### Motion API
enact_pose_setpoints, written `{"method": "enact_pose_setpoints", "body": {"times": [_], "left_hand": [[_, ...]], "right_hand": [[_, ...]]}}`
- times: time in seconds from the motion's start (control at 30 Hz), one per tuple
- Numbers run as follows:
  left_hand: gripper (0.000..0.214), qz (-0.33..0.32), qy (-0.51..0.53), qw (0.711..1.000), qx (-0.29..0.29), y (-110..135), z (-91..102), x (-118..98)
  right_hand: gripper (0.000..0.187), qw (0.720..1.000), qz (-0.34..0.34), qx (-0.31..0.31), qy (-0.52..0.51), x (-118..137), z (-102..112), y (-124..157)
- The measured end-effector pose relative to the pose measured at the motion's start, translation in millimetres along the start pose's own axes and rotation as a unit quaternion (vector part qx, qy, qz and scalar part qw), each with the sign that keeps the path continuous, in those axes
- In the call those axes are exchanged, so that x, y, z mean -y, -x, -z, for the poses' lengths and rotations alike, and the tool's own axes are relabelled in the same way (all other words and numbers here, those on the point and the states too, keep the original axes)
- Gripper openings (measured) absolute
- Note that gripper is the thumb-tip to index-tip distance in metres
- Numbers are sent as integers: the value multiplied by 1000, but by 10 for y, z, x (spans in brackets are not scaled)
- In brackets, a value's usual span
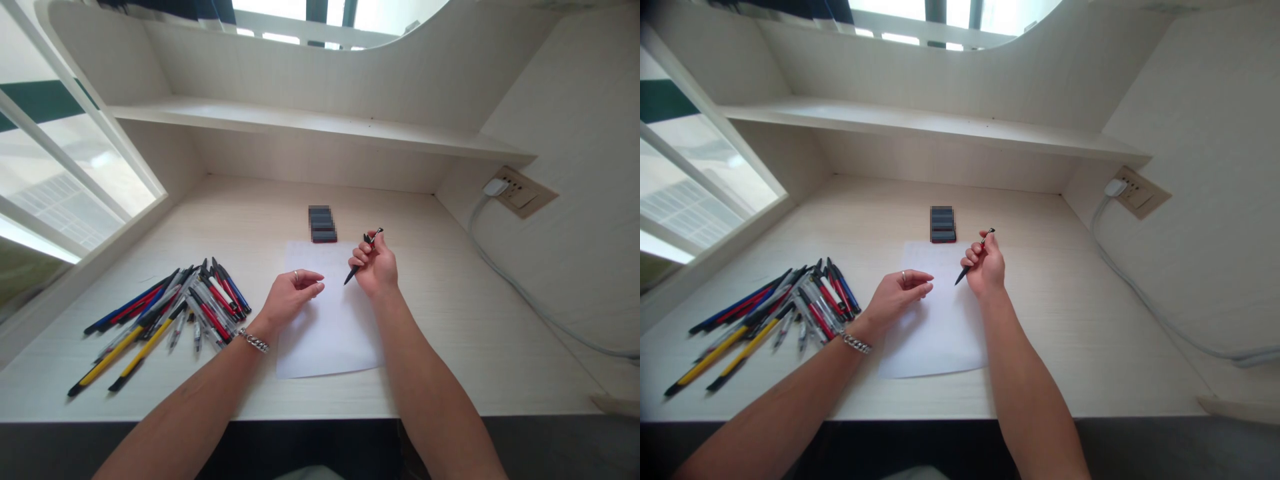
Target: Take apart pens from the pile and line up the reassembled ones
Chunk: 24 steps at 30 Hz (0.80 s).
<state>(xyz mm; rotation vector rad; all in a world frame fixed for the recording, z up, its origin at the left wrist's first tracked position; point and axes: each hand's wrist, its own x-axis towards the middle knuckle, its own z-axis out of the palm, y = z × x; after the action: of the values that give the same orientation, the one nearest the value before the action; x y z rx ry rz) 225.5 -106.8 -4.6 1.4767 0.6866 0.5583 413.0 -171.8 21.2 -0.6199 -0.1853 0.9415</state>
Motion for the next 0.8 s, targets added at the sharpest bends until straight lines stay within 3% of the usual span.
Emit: {"method": "enact_pose_setpoints", "body": {"times": [0.13, 0.8], "left_hand": [[33, -21, -30, 999, 12, -6, 5, 28], [26, -66, -152, 986, 16, 35, 5, -9]], "right_hand": [[44, 1000, -13, -1, 6, 51, -12, 22], [39, 1000, -3, 2, 3, 92, -14, 44]]}}
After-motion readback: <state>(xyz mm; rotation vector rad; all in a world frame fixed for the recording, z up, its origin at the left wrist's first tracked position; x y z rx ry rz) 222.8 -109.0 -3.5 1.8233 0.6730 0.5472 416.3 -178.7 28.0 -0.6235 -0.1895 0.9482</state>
